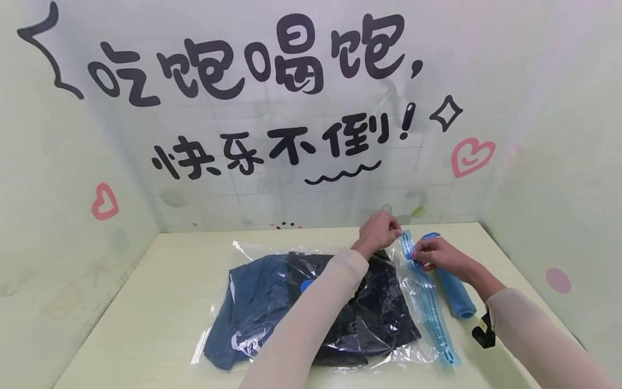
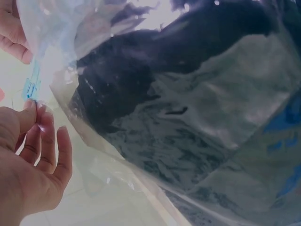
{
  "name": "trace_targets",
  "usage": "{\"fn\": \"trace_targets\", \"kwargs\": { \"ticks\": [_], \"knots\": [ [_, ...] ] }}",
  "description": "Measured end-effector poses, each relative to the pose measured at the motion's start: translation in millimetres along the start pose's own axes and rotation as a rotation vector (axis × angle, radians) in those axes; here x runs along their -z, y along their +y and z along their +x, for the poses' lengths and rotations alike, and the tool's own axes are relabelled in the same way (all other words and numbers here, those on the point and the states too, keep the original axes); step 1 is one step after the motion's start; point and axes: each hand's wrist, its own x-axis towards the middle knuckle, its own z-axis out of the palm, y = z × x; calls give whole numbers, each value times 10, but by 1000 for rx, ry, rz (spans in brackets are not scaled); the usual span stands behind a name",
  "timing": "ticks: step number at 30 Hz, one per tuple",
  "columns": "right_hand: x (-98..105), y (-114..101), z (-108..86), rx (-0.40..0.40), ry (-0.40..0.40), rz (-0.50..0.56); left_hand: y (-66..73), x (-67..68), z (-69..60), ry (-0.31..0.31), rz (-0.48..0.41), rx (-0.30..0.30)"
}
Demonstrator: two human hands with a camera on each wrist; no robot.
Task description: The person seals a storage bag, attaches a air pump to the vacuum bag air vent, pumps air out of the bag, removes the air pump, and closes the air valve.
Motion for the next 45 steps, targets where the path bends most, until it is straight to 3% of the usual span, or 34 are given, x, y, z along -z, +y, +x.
{"fn": "trace_targets", "kwargs": {
  "ticks": [7,14,22,38,45],
  "knots": [
    [-10,-31,3,-16,15,-38,-11,23,26,-55,-51,-11],
    [-37,-4,-7,-47,6,-33,4,-68,15,-147,-35,-40],
    [-80,25,-10,-23,-2,-38,13,-106,-28,-131,-40,-4],
    [-86,-1,-1,13,12,-30,-2,-15,-66,-39,-128,-37],
    [-50,-12,-25,12,-53,1,-10,-3,-21,-15,-96,-31]
  ]
}}
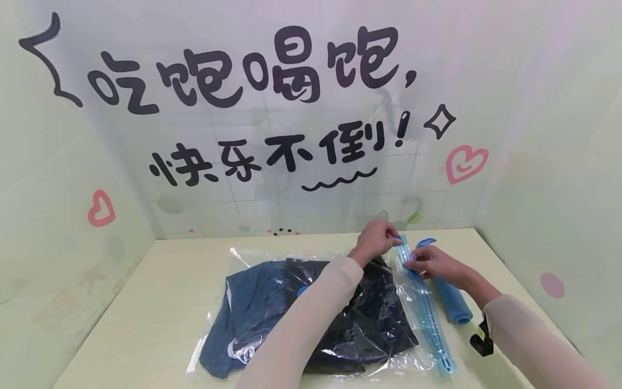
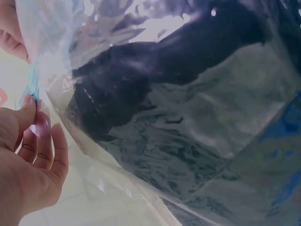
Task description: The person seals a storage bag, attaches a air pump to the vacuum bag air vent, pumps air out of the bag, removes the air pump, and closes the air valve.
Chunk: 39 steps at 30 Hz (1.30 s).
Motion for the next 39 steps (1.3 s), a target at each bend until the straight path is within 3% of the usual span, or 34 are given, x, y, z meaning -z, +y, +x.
{"fn": "trace_targets", "kwargs": {
  "ticks": [7,14,25,31,39],
  "knots": [
    [9,5,-61,-29,-56,29,0,21,31,6,14,-23],
    [9,25,-95,-45,-112,50,-7,21,51,4,-1,-9],
    [38,53,-151,3,-172,85,-6,-10,110,20,41,8],
    [42,42,-179,2,-180,72,-3,-5,97,36,37,-14],
    [41,18,-157,-4,-189,57,-38,27,93,68,45,6]
  ]
}}
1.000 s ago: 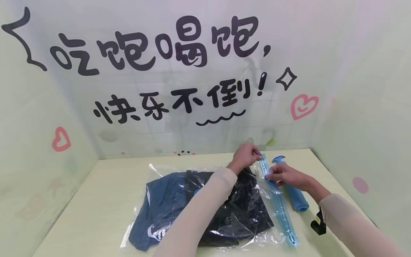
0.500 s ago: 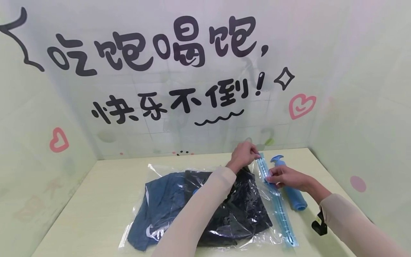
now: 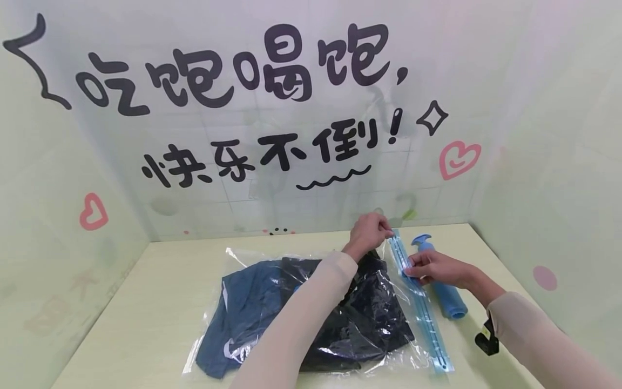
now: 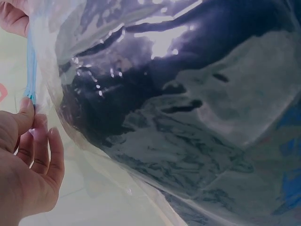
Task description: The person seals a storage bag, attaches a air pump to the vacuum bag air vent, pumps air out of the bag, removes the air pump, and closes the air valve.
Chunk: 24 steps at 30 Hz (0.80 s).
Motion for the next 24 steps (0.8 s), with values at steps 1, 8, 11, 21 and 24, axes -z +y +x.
{"fn": "trace_targets", "kwargs": {
  "ticks": [1,8,11,21,24],
  "knots": [
    [2,2,3,-3,-1,1,-2,4,6,4,1,5],
    [9,4,15,-8,-3,-5,-4,23,46,2,-3,42],
    [1,-14,10,-5,-7,-7,-3,37,45,-2,-13,53],
    [-4,-10,-27,21,-82,-1,-45,82,52,16,-24,43],
    [-15,3,-25,21,-109,20,-70,96,55,30,-30,50]
  ]
}}
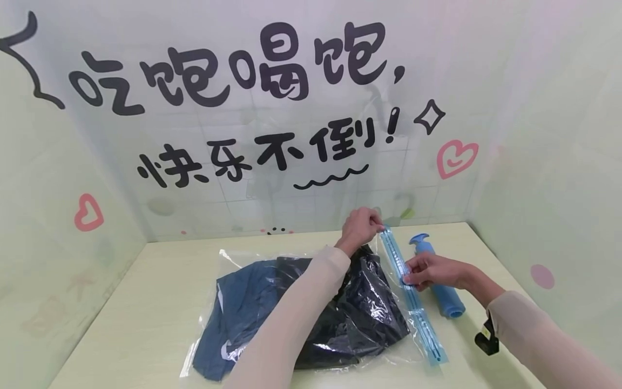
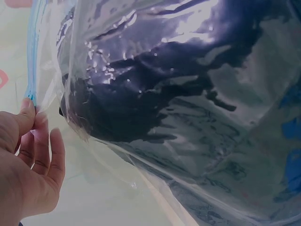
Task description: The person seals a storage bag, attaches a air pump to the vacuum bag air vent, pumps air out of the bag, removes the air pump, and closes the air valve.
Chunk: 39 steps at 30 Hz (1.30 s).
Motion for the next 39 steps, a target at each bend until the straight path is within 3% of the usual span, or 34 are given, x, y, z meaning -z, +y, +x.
{"fn": "trace_targets", "kwargs": {
  "ticks": [12,39],
  "knots": [
    [2,17,-41,1,-116,21,9,1,10,-9,-24,19],
    [-51,74,-100,-100,-217,106,9,-66,65,-17,21,-12]
  ]
}}
